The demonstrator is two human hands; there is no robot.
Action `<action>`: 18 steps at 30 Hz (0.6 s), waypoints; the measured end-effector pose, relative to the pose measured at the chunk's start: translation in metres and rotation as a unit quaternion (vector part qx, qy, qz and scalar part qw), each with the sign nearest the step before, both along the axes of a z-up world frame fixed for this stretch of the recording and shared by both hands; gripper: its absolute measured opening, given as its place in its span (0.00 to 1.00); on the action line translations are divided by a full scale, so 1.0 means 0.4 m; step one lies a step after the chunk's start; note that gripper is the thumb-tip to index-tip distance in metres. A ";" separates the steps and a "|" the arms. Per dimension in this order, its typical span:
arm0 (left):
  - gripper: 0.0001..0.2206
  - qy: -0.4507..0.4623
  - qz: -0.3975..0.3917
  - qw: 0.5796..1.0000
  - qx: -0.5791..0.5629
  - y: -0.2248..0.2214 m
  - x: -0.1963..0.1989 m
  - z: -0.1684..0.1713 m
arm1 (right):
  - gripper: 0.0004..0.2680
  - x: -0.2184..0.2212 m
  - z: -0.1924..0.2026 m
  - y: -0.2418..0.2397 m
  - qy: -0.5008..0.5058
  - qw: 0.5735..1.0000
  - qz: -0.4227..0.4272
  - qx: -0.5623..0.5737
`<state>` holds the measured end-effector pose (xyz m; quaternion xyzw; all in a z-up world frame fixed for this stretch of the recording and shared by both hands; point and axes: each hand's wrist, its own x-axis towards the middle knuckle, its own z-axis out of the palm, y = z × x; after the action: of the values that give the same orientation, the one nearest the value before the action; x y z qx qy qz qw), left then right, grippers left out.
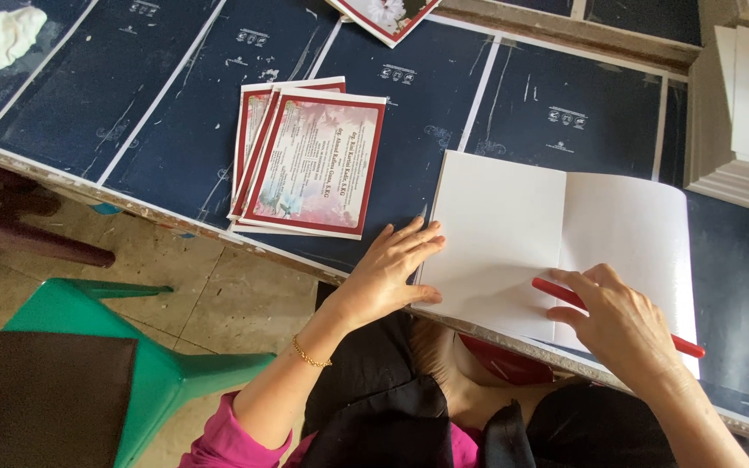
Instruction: Folding and creasing printed invitation cards using a hand tool on a production table.
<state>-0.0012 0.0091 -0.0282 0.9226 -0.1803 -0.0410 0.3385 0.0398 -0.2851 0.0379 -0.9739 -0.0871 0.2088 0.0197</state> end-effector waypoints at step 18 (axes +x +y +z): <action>0.35 -0.039 -0.012 0.999 -0.004 0.012 -0.009 -0.011 | 0.06 -0.187 -0.127 -0.106 -0.101 0.941 -0.071 0.314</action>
<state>-0.0047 0.0137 -0.0326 0.9199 -0.2048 -0.0084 0.3344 -0.0350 -0.3275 -0.0130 -0.9379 -0.0807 0.0689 0.3302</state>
